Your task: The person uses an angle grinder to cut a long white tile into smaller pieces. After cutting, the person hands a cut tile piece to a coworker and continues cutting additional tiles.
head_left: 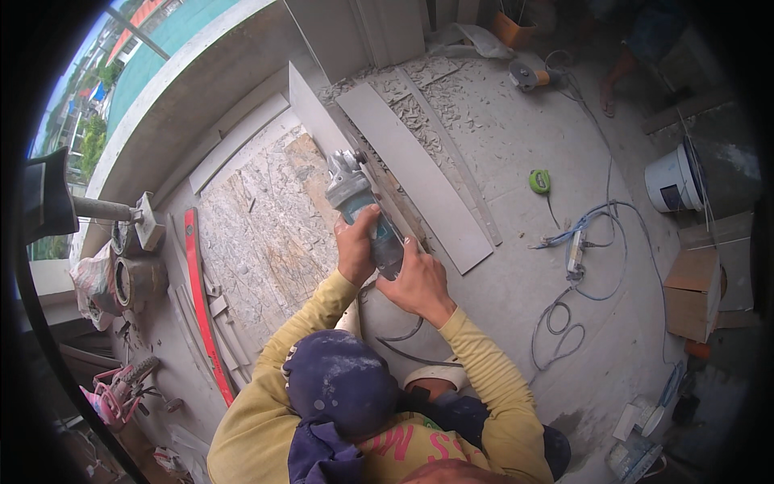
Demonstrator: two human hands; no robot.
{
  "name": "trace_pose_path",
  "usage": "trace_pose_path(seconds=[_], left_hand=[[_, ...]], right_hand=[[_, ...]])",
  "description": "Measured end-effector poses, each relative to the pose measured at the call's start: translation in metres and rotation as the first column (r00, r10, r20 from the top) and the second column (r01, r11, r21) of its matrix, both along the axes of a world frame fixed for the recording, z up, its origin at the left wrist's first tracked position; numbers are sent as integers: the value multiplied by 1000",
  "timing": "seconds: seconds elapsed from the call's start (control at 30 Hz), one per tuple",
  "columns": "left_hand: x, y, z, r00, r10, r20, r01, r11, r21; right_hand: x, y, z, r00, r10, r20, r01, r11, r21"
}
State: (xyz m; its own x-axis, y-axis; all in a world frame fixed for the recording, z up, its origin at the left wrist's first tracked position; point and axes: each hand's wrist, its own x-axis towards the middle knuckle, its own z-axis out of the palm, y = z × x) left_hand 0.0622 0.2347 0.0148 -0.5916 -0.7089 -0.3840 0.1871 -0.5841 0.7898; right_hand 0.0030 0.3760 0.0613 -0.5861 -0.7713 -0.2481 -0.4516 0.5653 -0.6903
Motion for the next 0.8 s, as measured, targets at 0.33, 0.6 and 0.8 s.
trace_pose_path(seconds=[0.33,0.6,0.8], left_hand=[[-6,-23,-6,1000,24,15,-25,996,84],[-5,-17,-9,1000,28,-7,-28,998,47],[-2,-15,-17,1000,13,7,-13,1000,15]], right_hand=[[-7,-21,3,1000,20,1,-20,999,40],[-4,-16,-4,1000,22,9,-22,1000,22],[-2,-13,-4,1000,5,-5,-5,1000,8]])
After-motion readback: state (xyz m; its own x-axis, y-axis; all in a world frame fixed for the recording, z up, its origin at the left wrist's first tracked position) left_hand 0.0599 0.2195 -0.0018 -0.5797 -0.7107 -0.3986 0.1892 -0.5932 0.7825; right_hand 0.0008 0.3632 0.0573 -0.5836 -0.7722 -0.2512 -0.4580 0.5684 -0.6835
